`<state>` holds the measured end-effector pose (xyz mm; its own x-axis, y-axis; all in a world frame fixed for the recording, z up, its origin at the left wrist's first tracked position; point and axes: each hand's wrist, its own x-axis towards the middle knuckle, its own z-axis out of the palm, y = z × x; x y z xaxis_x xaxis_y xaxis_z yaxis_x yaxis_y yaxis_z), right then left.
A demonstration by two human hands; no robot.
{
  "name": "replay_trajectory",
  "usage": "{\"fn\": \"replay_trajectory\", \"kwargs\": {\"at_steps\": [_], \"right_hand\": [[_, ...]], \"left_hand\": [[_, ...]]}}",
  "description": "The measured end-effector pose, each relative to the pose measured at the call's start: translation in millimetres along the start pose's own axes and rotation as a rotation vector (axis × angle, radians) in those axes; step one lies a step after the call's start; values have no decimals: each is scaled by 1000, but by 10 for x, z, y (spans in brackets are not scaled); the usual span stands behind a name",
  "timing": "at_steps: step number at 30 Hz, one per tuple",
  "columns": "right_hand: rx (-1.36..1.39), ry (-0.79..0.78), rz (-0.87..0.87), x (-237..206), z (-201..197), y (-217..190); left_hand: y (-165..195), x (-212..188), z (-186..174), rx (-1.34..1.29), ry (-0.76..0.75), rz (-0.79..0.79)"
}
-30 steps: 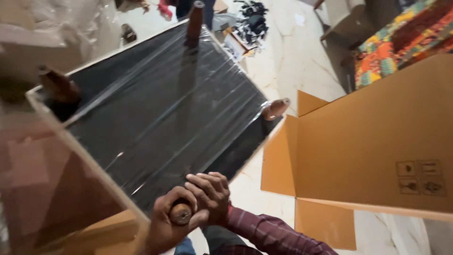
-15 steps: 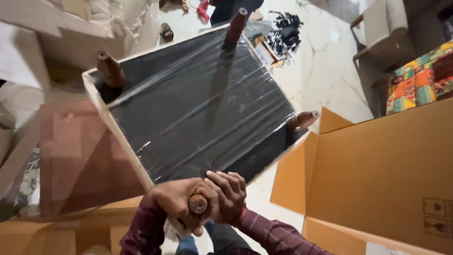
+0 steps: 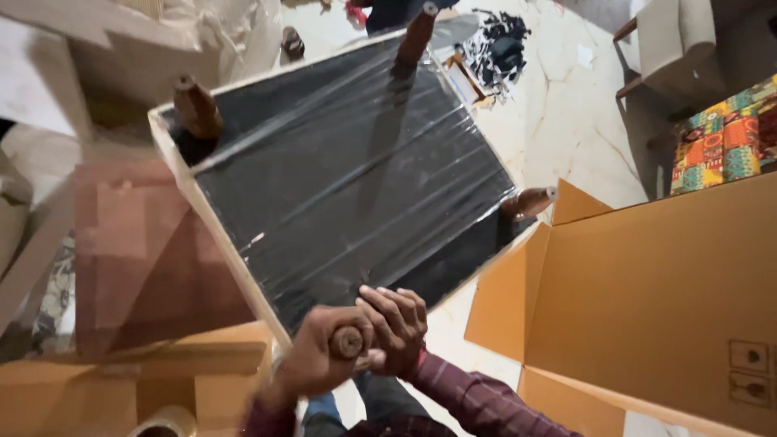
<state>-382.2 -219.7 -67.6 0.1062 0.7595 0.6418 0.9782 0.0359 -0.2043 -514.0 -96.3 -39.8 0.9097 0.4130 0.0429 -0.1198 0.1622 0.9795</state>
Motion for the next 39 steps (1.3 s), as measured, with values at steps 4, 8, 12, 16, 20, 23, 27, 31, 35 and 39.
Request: {"fn": "replay_trajectory", "kwargs": {"at_steps": [4, 8, 12, 16, 20, 23, 27, 31, 35, 39], "right_hand": [[-47, -25, -3, -15, 4, -10], [-52, -48, 21, -28, 11, -11], [-56, -42, 29, -35, 13, 7], [-67, -32, 40, -51, -4, 32], [-36, -20, 38, -64, -20, 37], [-50, -3, -8, -52, -19, 25], [-48, -17, 10, -34, -15, 32], [-61, -16, 20, -61, 7, 74], [-68, -29, -2, -132, 82, 73], [-39, -19, 7, -182, 145, 30]], "left_hand": [[167, 138, -399, -138, -423, -37], [292, 128, -83, -64, -132, 16], [180, 26, 744, 242, 962, 142], [6, -32, 804, 358, 1039, 118], [64, -10, 163, 159, 153, 58], [195, 265, -312, -14, -608, -105], [363, 269, -244, 1, -525, -93], [247, -27, 461, 105, 560, 76], [-62, -79, 865, 329, 1063, 242], [-80, -204, 573, 379, 782, 213]]}}
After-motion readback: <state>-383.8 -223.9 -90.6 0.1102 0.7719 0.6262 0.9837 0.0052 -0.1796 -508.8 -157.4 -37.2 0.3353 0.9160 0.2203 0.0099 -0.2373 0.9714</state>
